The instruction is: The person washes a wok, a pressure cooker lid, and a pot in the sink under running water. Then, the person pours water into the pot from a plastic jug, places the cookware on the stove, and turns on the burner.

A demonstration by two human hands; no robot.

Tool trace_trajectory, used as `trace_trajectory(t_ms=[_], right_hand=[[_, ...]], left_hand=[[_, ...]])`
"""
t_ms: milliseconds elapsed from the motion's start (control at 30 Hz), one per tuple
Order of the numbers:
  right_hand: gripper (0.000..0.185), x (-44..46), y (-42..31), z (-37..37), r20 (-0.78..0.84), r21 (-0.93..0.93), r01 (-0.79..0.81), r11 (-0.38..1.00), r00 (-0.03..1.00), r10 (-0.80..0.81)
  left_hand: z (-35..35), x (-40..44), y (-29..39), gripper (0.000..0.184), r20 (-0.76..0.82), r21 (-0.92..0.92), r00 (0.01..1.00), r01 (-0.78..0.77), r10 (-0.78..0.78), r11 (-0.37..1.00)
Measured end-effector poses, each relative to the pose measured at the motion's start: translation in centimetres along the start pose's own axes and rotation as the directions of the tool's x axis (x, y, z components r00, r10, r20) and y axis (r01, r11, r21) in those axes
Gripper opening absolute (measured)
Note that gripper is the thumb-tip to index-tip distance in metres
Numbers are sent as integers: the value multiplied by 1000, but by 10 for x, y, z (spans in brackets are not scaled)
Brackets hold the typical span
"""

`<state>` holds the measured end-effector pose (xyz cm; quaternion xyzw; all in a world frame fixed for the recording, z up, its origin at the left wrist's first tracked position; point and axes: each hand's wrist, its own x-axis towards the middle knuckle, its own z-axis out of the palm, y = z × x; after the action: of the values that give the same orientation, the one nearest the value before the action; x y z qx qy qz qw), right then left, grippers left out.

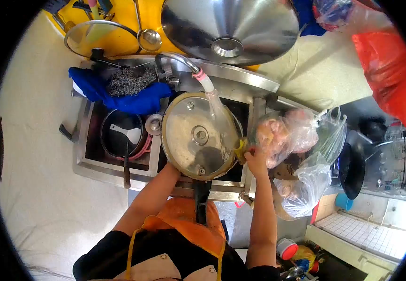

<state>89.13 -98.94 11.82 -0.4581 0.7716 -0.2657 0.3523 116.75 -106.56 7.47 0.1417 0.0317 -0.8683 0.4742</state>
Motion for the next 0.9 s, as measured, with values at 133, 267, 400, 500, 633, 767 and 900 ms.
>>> trace_trajectory(t_ms=[133,267,400,500,633,767,900], right_hand=[[17,19,-16,20,34,136,180,974,982,-186],[25,19,-37,66,249,-128,248,960,945,-210],[27,35,-17,111,186,-526,447,723,890,-416],[30,76,-26,107,205,-565,447,694,890,-407],[35,109,21,152,78,-290,505,813,859,-506],[33,80,-37,106,369,-24,-174,984,914,170],[33,134,-34,156,193,-76,157,985,971,-140]], left_hand=[[-2,3,0,36,-8,2,1000,-12,12,1000],[-9,0,0,36,-29,3,999,-27,27,1000],[-14,-2,0,36,-43,9,998,-38,38,999],[-16,-2,3,35,-54,16,997,-46,47,999],[-16,-4,7,35,-56,24,997,-61,62,998],[-15,-4,11,35,-57,26,996,-62,63,998],[-14,-2,11,34,-55,35,997,-55,57,998]])
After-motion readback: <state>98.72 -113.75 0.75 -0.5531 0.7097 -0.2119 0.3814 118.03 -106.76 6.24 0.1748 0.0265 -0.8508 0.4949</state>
